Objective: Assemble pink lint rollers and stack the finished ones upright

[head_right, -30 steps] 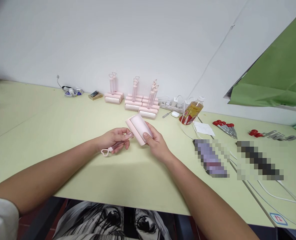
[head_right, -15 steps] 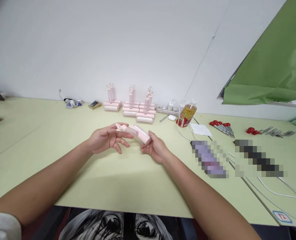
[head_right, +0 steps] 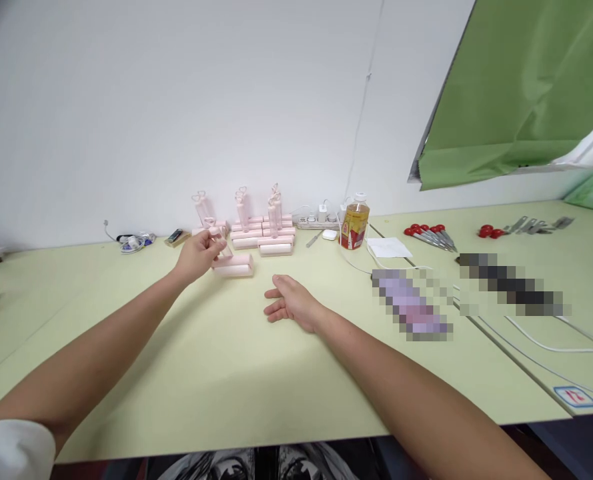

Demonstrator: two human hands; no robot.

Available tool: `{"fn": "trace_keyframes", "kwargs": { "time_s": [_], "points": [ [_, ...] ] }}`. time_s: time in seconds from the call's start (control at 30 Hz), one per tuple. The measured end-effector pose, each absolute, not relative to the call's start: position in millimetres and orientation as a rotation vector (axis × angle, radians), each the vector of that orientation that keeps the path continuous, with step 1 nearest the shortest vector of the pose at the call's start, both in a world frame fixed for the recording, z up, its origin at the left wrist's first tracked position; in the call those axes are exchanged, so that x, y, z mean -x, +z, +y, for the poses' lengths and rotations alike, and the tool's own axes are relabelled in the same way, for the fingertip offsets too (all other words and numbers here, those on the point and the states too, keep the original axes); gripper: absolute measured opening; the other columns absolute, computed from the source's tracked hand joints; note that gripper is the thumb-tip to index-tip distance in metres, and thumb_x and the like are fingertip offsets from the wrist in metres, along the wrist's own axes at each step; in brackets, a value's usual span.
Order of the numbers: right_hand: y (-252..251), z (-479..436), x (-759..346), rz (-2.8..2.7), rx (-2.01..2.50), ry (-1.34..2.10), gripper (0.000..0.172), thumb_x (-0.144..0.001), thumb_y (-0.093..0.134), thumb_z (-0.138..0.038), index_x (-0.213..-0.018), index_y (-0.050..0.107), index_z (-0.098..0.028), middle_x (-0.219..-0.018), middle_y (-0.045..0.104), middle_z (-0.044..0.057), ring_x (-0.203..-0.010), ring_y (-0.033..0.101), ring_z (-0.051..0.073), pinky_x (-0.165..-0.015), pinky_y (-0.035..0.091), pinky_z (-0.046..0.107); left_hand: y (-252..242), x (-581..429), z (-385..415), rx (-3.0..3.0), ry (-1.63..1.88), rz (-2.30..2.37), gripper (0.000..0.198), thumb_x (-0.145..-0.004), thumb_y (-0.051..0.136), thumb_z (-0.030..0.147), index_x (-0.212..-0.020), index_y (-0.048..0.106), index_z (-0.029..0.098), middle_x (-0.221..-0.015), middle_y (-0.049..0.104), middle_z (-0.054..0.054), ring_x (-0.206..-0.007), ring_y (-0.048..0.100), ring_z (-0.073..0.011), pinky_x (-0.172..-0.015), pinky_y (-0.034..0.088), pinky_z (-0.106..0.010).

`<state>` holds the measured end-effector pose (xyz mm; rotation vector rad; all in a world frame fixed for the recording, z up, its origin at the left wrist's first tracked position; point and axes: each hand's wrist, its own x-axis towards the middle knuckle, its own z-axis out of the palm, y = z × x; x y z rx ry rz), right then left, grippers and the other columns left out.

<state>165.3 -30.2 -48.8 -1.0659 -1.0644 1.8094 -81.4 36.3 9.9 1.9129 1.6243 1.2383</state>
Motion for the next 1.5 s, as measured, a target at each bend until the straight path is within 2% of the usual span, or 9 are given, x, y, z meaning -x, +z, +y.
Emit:
{"fn": "trace_keyframes", "kwargs": {
  "time_s": [0.17,0.53,0.67,0.77,0.87,1.0,1.17,1.3,1.5],
  "points": [
    [-48.3,-33.0,-162.4,-1.179,1.105,1.788,0.031,-0.094,0.052,-0.043,-0.116,0.050,-0.021,-0.098,0.062,0.008,-0.063,0.066,0.013,-0.054,0.058,0.030,6.9,86.8,87.2,-1.925,1.186,1.775,0.017,-0.081,0.057,0.034,-0.082,0.057,0.017,-0.062,0.054,0.002,-0.059,0.054,-0.0139,-0.055,0.040,-0.024],
    [-51.8,-33.5,-164.1,-1.248,1.099,1.786,0.036,-0.092,0.055,-0.036,-0.123,0.048,-0.018,-0.102,0.061,0.010,-0.067,0.066,0.013,-0.059,0.059,0.029,0.5,50.5,129.1,-2.047,1.158,1.759,0.026,-0.083,0.058,0.034,-0.100,0.061,0.015,-0.072,0.062,-0.002,-0.070,0.057,-0.0169,-0.065,0.040,-0.027],
    [-51.2,-34.1,-164.9,-1.270,1.109,1.787,0.037,-0.093,0.053,-0.034,-0.126,0.046,-0.018,-0.105,0.060,0.011,-0.068,0.065,0.013,-0.060,0.059,0.029,-6.3,51.4,126.0,-2.020,1.178,1.792,0.037,-0.084,0.057,0.043,-0.111,0.057,0.017,-0.073,0.063,-0.001,-0.070,0.059,-0.0162,-0.065,0.042,-0.026],
    [-50.5,-34.8,-165.8,-1.288,1.117,1.784,0.038,-0.094,0.052,-0.034,-0.128,0.045,-0.017,-0.107,0.059,0.011,-0.069,0.065,0.013,-0.062,0.060,0.030,-12.7,66.5,125.0,-1.913,1.233,1.945,0.037,-0.089,0.048,0.046,-0.114,0.055,0.020,-0.081,0.065,-0.002,-0.076,0.062,-0.0172,-0.069,0.044,-0.026],
    [-49.0,-35.5,-166.2,-1.300,1.132,1.777,0.039,-0.094,0.052,-0.033,-0.129,0.044,-0.017,-0.108,0.059,0.011,-0.070,0.064,0.013,-0.063,0.059,0.030,-14.6,93.5,132.0,-1.734,1.260,2.181,0.035,-0.088,0.049,0.038,-0.114,0.054,0.016,-0.099,0.066,-0.009,-0.091,0.062,-0.0229,-0.078,0.045,-0.032],
    [-47.2,-36.8,-166.0,-1.301,1.142,1.777,0.038,-0.093,0.053,-0.030,-0.127,0.045,-0.016,-0.107,0.059,0.011,-0.070,0.064,0.013,-0.062,0.059,0.029,-8.3,130.0,153.8,-1.532,1.209,2.414,0.053,-0.079,0.061,0.040,-0.122,0.051,0.010,-0.124,0.057,-0.022,-0.114,0.053,-0.0350,-0.091,0.041,-0.044],
    [-49.5,-38.3,-166.5,-1.311,1.134,1.784,0.032,-0.093,0.053,-0.028,-0.122,0.049,-0.015,-0.105,0.058,0.011,-0.070,0.064,0.012,-0.061,0.058,0.028,-2.7,150.0,179.1,-1.479,1.077,2.482,0.042,-0.068,0.072,0.044,-0.100,0.067,0.017,-0.123,0.059,-0.022,-0.123,0.043,-0.0445,-0.097,0.032,-0.055],
    [-51.5,-38.4,-167.0,-1.316,1.136,1.785,0.031,-0.092,0.054,-0.028,-0.120,0.051,-0.015,-0.106,0.059,0.011,-0.071,0.064,0.013,-0.061,0.058,0.028,-4.4,153.4,178.8,-1.456,1.069,2.443,0.028,-0.064,0.075,0.038,-0.085,0.070,0.020,-0.105,0.067,-0.018,-0.116,0.050,-0.0421,-0.093,0.035,-0.052],
    [-54.8,-35.6,-165.2,-1.348,1.129,1.757,0.034,-0.088,0.060,-0.031,-0.117,0.055,-0.015,-0.105,0.059,0.011,-0.071,0.064,0.013,-0.061,0.058,0.029,-5.5,156.0,127.7,-1.439,1.296,2.350,0.022,-0.073,0.065,0.036,-0.086,0.066,0.019,-0.093,0.069,-0.010,-0.093,0.061,-0.0290,-0.083,0.041,-0.039]
  ]
}}
